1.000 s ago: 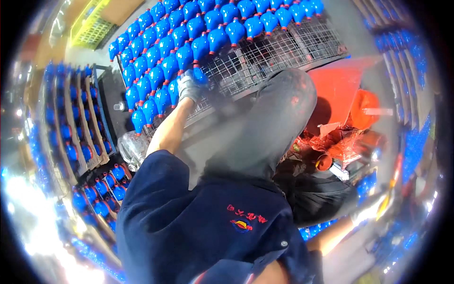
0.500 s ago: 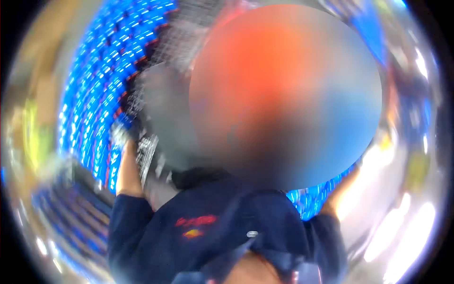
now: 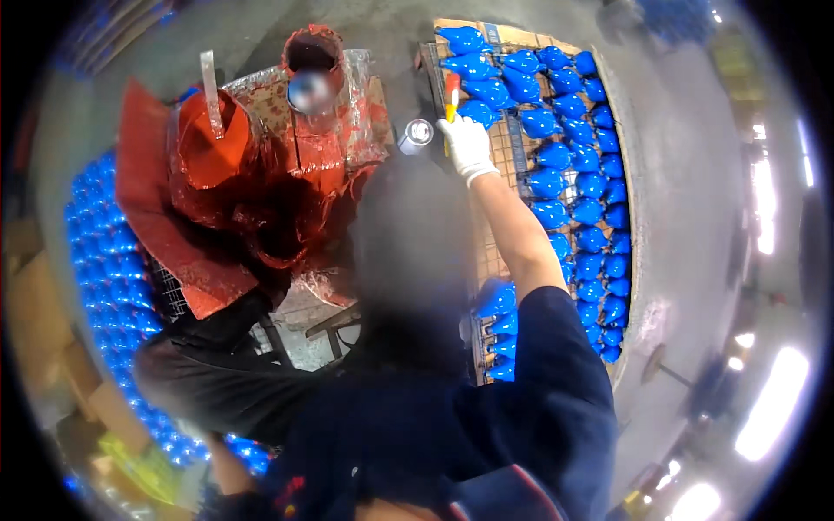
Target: The person paints a blue metal component with a paintbrush, dipping the tool into a bucket of red paint and coating the sides of the object.
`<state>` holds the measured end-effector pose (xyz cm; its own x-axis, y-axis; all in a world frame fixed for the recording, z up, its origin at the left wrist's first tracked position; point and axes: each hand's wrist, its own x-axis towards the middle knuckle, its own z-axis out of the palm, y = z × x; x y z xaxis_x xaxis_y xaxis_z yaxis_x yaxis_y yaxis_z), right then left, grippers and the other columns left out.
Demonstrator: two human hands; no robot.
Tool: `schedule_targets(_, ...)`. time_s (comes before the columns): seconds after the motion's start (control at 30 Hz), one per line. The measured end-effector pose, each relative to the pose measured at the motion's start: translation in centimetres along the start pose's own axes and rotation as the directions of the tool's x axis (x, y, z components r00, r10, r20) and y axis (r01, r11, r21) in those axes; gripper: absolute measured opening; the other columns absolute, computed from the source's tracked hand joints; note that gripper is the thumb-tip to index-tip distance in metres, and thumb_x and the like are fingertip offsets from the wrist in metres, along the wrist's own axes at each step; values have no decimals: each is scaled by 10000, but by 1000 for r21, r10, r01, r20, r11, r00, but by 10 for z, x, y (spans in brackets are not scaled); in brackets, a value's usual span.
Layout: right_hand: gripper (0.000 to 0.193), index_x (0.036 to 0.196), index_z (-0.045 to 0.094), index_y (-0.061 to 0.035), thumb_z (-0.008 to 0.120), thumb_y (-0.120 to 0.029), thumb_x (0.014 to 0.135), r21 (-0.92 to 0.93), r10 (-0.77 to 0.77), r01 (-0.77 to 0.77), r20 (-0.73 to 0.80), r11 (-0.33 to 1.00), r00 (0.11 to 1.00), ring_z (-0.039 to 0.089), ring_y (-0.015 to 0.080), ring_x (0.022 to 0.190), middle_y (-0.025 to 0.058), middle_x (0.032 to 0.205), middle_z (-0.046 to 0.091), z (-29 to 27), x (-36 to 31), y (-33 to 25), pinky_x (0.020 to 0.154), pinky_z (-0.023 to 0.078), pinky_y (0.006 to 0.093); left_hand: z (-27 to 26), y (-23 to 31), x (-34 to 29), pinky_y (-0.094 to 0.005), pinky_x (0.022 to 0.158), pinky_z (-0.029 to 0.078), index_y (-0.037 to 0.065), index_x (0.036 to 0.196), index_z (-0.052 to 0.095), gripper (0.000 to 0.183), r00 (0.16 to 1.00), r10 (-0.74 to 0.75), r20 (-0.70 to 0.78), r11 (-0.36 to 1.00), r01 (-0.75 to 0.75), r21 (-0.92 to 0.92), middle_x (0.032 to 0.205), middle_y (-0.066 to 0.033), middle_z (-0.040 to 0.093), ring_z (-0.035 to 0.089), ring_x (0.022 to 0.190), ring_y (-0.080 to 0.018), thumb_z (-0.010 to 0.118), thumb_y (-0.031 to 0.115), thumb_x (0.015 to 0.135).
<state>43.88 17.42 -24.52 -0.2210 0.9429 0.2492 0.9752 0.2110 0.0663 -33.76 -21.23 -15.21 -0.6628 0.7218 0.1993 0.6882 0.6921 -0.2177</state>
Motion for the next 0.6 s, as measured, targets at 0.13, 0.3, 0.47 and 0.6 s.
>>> schedule_targets(0.13,171,1050,656,-200,594,-174,892,-65,-16,29,187,997,982,679,290,799,111,871,664,26,29,1,644,531,423,-53,-3,41,-414,941,509,-44,1344,547,455,966,59,-250,997,-71,-38,1267,-199,648,634,1105,-315,656,148,946)
schedule_targets(0.3,120,930,661,-126,573,-201,961,397,201,-157,-71,904,977,689,256,820,116,854,690,-48,-5,56,695,537,354,-155,82,94,-453,1062,462,12,1434,509,636,910,-144,-388,820,-110,-561,1423,-225,532,524,1308,-339,697,375,946)
schedule_targets(0.47,235,883,568,-27,747,108,810,866,214,67,-197,495,957,633,172,884,102,1005,702,-224,-4,10,827,526,310,-249,203,73,-410,1084,428,-1,1392,552,537,627,388,-675,644,-709,-287,1365,-174,579,566,1244,-275,605,368,1006)
schedule_targets(0.6,274,900,554,-59,765,93,815,921,28,262,-281,289,959,627,155,953,150,1089,698,-352,0,-51,859,527,313,-271,321,55,-357,932,502,60,1383,546,488,790,608,-83,-301,133,-944,1315,-92,615,630,1089,-225,459,414,1059)
